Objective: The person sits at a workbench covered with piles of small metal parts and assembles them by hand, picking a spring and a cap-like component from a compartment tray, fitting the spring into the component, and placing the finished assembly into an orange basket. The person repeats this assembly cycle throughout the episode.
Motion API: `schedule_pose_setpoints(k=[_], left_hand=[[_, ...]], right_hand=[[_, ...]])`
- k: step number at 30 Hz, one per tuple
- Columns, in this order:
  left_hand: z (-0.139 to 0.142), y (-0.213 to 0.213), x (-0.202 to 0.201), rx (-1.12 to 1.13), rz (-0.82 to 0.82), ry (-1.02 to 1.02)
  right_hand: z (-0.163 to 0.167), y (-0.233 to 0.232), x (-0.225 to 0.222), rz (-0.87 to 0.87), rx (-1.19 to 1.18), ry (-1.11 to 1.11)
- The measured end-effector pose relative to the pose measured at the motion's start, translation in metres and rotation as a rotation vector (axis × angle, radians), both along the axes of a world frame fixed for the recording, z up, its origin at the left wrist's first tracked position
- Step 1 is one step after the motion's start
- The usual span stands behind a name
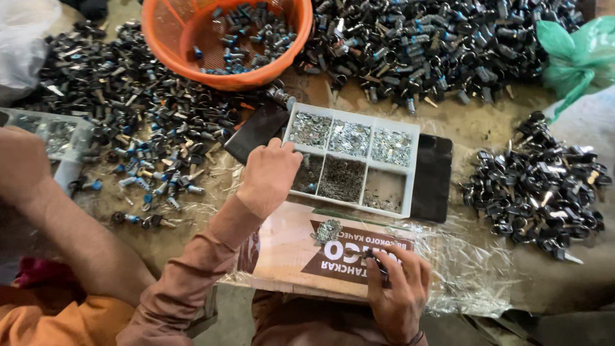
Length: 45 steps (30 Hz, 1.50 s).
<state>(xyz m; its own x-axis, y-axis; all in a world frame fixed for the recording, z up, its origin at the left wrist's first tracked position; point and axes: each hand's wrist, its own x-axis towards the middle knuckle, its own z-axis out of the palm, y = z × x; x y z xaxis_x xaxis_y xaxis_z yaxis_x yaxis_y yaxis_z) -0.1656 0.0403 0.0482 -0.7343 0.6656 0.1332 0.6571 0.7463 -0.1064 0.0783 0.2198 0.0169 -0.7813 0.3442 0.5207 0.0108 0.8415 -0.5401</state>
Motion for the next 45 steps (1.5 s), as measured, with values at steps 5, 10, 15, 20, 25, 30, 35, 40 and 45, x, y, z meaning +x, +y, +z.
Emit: schedule_pose_setpoints(k=[5,10,15,20,25,30,35,40,45], left_hand=[[0.015,-0.005,-0.003,0.157,-0.036,0.012],[0.050,0.002,0.062,0.798,-0.193,-0.030],[0.062,0.026,0.124,1.102,-0.199,-0.082],[0.061,0.021,0.123,1.152,-0.238,-0.156],[0.053,-0.001,0.100,1.082,-0.285,-0.365],[0.053,-0.005,0.068,0.984,-0.310,-0.453],[0.057,0.000,0.048,1.018,-0.240,-0.392],[0.055,0.006,0.034,1.166,0.040,-0.490],[0.045,0.012,0.021,1.175,0.169,-0.445]], right_hand=[[0.011,0.008,0.007,0.073,-0.421,0.102],[0.027,0.007,-0.010,0.123,-0.484,0.179],[0.032,0.003,-0.046,0.270,-1.179,-0.031],[0.031,0.008,-0.066,0.331,-1.312,-0.068],[0.027,0.007,-0.069,0.317,-1.264,-0.197],[0.031,0.011,-0.106,0.414,-1.486,-0.260],[0.067,0.019,-0.143,0.512,-1.473,-0.431],[0.094,0.019,-0.179,0.341,-0.293,-0.250],[0.083,-0.003,-0.203,0.315,0.272,-0.305]])
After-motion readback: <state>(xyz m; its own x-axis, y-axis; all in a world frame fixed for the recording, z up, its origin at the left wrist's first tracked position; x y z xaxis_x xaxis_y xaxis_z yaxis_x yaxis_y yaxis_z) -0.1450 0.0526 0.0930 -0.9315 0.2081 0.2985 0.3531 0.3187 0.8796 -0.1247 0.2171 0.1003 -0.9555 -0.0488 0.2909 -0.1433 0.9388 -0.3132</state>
